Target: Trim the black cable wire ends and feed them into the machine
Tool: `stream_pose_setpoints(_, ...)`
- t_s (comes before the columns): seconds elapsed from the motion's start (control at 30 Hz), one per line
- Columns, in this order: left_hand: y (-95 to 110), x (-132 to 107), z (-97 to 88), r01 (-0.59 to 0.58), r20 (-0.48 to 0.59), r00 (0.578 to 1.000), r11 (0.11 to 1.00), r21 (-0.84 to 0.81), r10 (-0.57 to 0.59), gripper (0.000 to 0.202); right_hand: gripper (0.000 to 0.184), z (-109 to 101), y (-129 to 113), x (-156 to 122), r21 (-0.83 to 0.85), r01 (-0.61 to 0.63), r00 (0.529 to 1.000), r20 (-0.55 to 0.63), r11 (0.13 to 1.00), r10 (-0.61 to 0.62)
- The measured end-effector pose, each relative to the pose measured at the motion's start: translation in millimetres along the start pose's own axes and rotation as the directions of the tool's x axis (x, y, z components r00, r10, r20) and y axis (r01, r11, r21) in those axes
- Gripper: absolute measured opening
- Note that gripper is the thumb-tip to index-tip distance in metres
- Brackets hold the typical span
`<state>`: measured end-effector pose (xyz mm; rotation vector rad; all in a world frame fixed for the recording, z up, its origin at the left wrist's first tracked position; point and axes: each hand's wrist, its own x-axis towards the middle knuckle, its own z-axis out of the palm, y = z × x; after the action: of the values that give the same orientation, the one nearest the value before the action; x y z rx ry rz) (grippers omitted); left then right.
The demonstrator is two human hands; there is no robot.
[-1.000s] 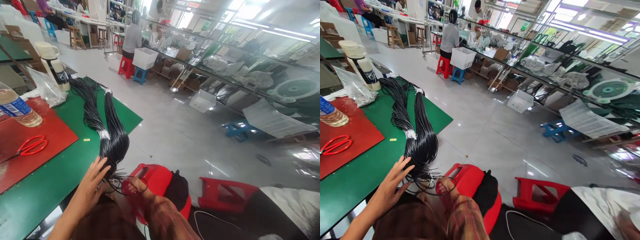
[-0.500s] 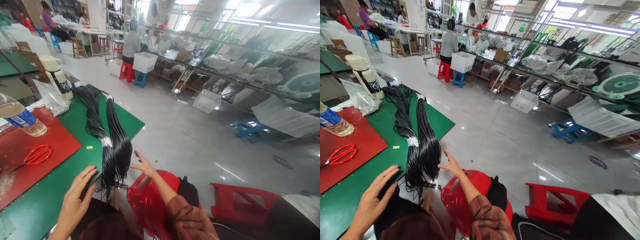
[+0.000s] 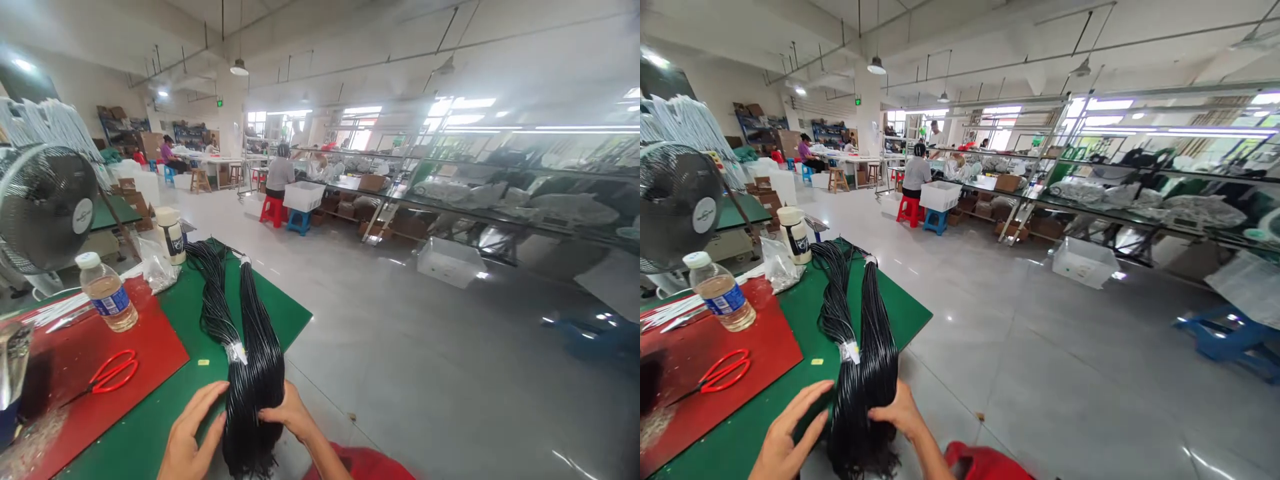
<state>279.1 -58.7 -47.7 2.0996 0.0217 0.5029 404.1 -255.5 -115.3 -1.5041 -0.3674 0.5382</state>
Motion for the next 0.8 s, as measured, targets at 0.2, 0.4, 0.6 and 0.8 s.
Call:
stream_pose_setpoints(0.2,8.4,13.1,0.3,0.323,0.129,0.945,0.796,-0.513,-0.301,0.040,0.029,-6.4,-42.4,-13.0,-0.068,-0.030,0.999,0.040,0.997,0.033)
stream_pose_setpoints(0.4,30.3,35.4,-3.5,0.564,0.337,0.748,0.280,-0.777,-0.572,0.059,0.046,12.8,-132.9,0.4,0.146,0.139,0.981,0.113,0.980,-0.156)
stream_pose_setpoints(0.6,64.1,58.1,-31.7,0.598,0.588,0.737,-0.084,-0.797,-0.332,0.068,0.044,66.4,-189.5,-7.2,-0.021,0.244,0.929,0.294,0.970,-0.227)
stream_pose_setpoints(0.8,69.6,47.7,-43.6,0.580,0.648,0.710,-0.292,-0.761,-0.277,0.059,0.043,108.4,-127.3,-23.0,0.012,0.125,0.926,0.359,0.992,-0.121)
